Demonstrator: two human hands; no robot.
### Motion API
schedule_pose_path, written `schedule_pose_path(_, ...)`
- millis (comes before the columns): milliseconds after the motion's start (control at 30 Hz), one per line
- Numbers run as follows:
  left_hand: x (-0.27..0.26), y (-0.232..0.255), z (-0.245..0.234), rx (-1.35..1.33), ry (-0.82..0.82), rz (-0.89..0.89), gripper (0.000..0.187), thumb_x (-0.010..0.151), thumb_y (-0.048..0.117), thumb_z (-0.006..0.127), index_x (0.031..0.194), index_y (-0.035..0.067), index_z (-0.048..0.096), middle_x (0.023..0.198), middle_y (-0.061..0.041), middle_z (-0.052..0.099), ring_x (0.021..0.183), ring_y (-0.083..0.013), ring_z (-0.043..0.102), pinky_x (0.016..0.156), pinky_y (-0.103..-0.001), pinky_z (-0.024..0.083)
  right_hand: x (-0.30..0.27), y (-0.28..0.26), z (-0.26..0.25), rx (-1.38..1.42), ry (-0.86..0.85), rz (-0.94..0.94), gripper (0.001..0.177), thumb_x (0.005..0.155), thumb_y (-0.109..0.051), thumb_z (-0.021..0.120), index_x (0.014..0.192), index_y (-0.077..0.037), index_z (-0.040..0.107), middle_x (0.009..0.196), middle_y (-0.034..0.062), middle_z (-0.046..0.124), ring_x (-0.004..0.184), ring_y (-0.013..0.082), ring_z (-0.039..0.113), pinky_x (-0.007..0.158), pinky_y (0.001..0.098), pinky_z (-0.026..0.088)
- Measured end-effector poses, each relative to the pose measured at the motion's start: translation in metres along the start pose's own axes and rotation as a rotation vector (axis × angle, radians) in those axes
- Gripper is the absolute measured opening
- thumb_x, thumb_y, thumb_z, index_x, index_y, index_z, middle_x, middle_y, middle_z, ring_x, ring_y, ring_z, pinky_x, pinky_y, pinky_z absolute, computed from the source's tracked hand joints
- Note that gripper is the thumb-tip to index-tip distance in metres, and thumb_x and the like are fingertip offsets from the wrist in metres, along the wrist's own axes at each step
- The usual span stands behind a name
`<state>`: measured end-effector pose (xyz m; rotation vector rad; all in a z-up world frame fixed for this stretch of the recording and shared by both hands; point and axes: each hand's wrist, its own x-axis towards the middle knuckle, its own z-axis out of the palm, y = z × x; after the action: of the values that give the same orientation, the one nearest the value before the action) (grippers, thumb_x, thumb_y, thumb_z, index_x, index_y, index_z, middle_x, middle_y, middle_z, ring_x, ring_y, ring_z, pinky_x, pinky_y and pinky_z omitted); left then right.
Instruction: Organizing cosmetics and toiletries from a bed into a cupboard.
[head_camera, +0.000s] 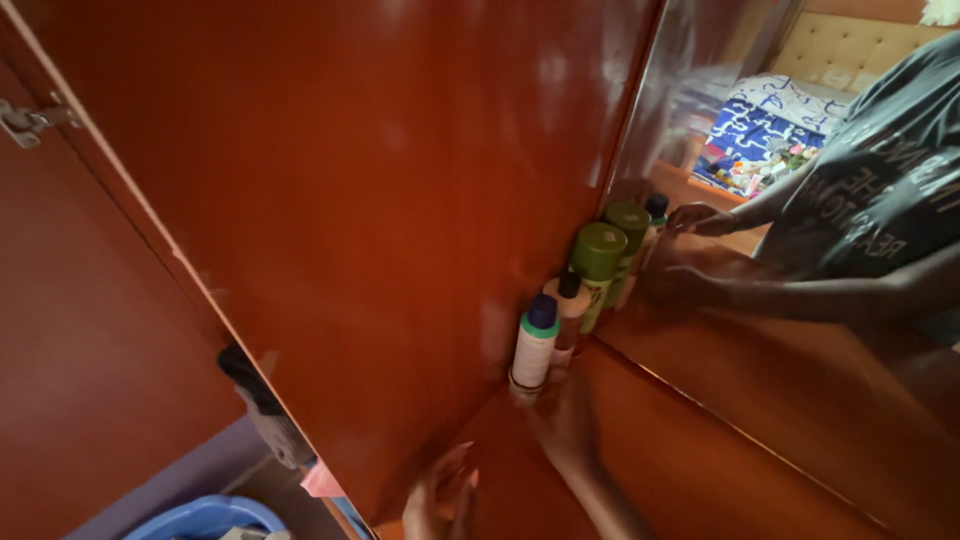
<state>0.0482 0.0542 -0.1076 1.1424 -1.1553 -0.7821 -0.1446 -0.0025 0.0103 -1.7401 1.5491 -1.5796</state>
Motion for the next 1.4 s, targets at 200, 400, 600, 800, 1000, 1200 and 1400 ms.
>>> schedule_pose_path(200, -0.005, -0.022, -0.021, 0.047, 0.015, 0.116, 0.04, 0.075, 0.005, 0.078, 0.113, -0.003, 0.067, 0.112, -0.014, 0.081, 0.088, -0.0225, 0.086, 0.077, -0.031, 0.073, 0.042, 0.017, -0.048, -0.311, 0.189, -0.312, 0.054, 0.088, -0.02, 0.069, 0.136, -0.002, 0.054, 0.117, 0.0129, 0.065, 0.101, 0.0304, 0.063, 0.09, 0.0388, 0.05)
schedule_pose_path(400, -0.004, 0.006, -0.028, -0.07, 0.047, 0.106, 0.034, 0.081, 0.003, 0.073, 0.111, -0.007, 0.062, 0.11, -0.017, 0.082, 0.09, -0.0224, 0.086, 0.081, -0.03, 0.068, 0.129, -0.09, -0.088, -0.257, -0.576, -0.143, 0.061, 0.082, -0.013, 0.078, 0.139, -0.006, 0.057, 0.092, 0.0039, 0.075, 0.068, 0.0146, 0.071, 0.06, 0.0257, 0.056)
schedule_pose_path(600, -0.011, 0.084, -0.03, 0.063, 0.124, 0.069, 0.021, 0.081, 0.003, 0.073, 0.102, 0.002, 0.071, 0.098, -0.009, 0.088, 0.082, -0.0178, 0.09, 0.076, -0.027, 0.071, 0.141, -0.115, -0.074, -0.365, -0.655, -0.017, 0.03, 0.082, -0.019, 0.078, 0.108, -0.007, 0.07, 0.078, 0.0037, 0.074, 0.058, 0.0142, 0.066, 0.055, 0.0287, 0.052)
schedule_pose_path(800, -0.015, 0.069, -0.038, 0.147, 0.105, 0.099, 0.013, 0.08, 0.012, 0.075, 0.092, 0.009, 0.078, 0.086, -0.002, 0.09, 0.065, -0.0101, 0.087, 0.061, -0.022, 0.068, 0.136, -0.108, -0.06, -0.698, -0.505, -0.078, 0.042, 0.084, -0.045, 0.08, 0.083, -0.006, 0.063, 0.066, 0.0073, 0.065, 0.052, 0.0236, 0.057, 0.052, 0.0379, 0.047)
schedule_pose_path(1000, -0.018, 0.052, -0.045, 0.138, 0.086, -0.027, 0.015, 0.08, 0.016, 0.076, 0.093, 0.008, 0.077, 0.089, -0.005, 0.09, 0.07, -0.0158, 0.089, 0.064, -0.029, 0.074, 0.131, -0.12, -0.065, -0.579, -0.546, -0.22, 0.037, 0.079, -0.039, 0.08, 0.099, -0.01, 0.068, 0.076, 0.0048, 0.072, 0.057, 0.021, 0.063, 0.054, 0.0344, 0.049)
schedule_pose_path(1200, -0.02, 0.034, -0.046, 0.085, 0.076, -0.016, 0.017, 0.079, 0.015, 0.078, 0.095, 0.009, 0.077, 0.088, -0.003, 0.091, 0.069, -0.0123, 0.088, 0.059, -0.025, 0.07, 0.136, -0.108, -0.063, -0.5, -0.569, -0.394, 0.037, 0.08, -0.021, 0.076, 0.115, -0.01, 0.072, 0.09, 0.0079, 0.08, 0.062, 0.0251, 0.071, 0.059, 0.0357, 0.054)
schedule_pose_path(1400, -0.02, 0.059, -0.049, 0.108, 0.129, 0.047, 0.013, 0.077, 0.013, 0.078, 0.089, 0.008, 0.076, 0.085, -0.003, 0.09, 0.07, -0.0135, 0.089, 0.06, -0.026, 0.073, 0.142, -0.081, -0.055, -0.553, -0.437, -0.223, 0.034, 0.081, -0.033, 0.08, 0.103, -0.008, 0.073, 0.078, 0.0112, 0.076, 0.058, 0.0296, 0.068, 0.055, 0.0398, 0.053)
